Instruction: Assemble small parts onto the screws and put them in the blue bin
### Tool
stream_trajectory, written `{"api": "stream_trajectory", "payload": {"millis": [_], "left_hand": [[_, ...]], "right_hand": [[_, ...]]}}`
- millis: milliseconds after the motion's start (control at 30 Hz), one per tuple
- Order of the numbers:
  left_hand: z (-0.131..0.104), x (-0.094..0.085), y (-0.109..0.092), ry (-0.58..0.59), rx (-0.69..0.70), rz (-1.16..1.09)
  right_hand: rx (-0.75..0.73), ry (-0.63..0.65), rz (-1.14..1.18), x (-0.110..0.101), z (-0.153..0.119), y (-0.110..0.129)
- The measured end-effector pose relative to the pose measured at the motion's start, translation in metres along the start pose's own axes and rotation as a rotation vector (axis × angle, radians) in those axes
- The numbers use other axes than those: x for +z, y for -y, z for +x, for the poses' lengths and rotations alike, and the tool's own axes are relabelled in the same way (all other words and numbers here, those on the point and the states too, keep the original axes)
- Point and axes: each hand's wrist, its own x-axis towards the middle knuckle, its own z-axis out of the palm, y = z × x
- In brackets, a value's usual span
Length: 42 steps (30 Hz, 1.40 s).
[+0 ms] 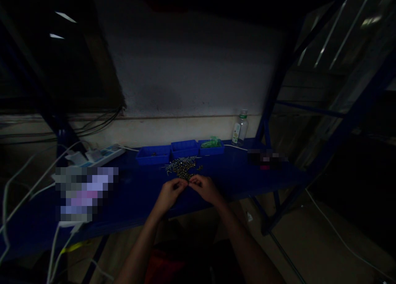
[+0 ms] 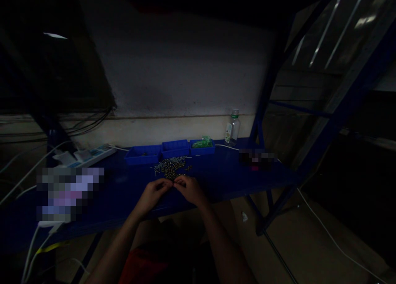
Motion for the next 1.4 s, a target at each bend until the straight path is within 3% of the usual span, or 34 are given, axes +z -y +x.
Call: {"api": "stream_trajectory", "payload": {"millis": [267, 467, 633, 767, 867, 1033, 1100, 1167, 1233, 1300, 1400], "left_hand": [[-0.003, -0.001, -0.004, -0.031, 0.037, -0.004], [0.0, -0.001, -0.001, -0.024, 0.016, 0.019], [-0.001, 0.002, 0.001, -0.005, 0.022, 0.034], [0.001, -0.001, 0.002, -0.077, -0.011, 0.032], [0.017, -0.021, 0.007, -0.2, -0.046, 0.097], [0.072, -0.082, 0.016, -0.487, -0.157, 0.439], [0.09, -0.1, 0.019, -0.514, -0.185, 0.478], [0.096, -0.107, 0.021, -0.531, -0.207, 0.506], [0.089, -0.099, 0.021, -0.533, -0.201, 0.554], [0.071, -0.079, 0.017, -0.48, -0.141, 0.61], [0.037, -0.033, 0.009, -0.219, 0.051, 0.553]], "right_hand": [[-0.035, 0.071, -0.041, 0.0, -0.002, 0.002], [-0.014, -0.022, -0.022, -0.001, -0.001, 0.0], [-0.041, -0.02, -0.012, -0.002, -0.001, 0.0], [-0.036, -0.049, -0.041, -0.001, 0.0, -0.001], [0.001, -0.075, -0.056, 0.0, 0.0, -0.003], [0.014, -0.055, -0.064, 0.002, 0.0, -0.003], [0.019, -0.049, -0.067, 0.001, 0.0, -0.002], [0.026, -0.05, -0.07, 0.001, -0.001, -0.001], [0.028, -0.052, -0.073, 0.001, -0.001, 0.0], [0.027, -0.058, -0.074, 0.001, -0.001, 0.0], [0.02, -0.06, -0.067, 0.001, -0.001, -0.001]]}}
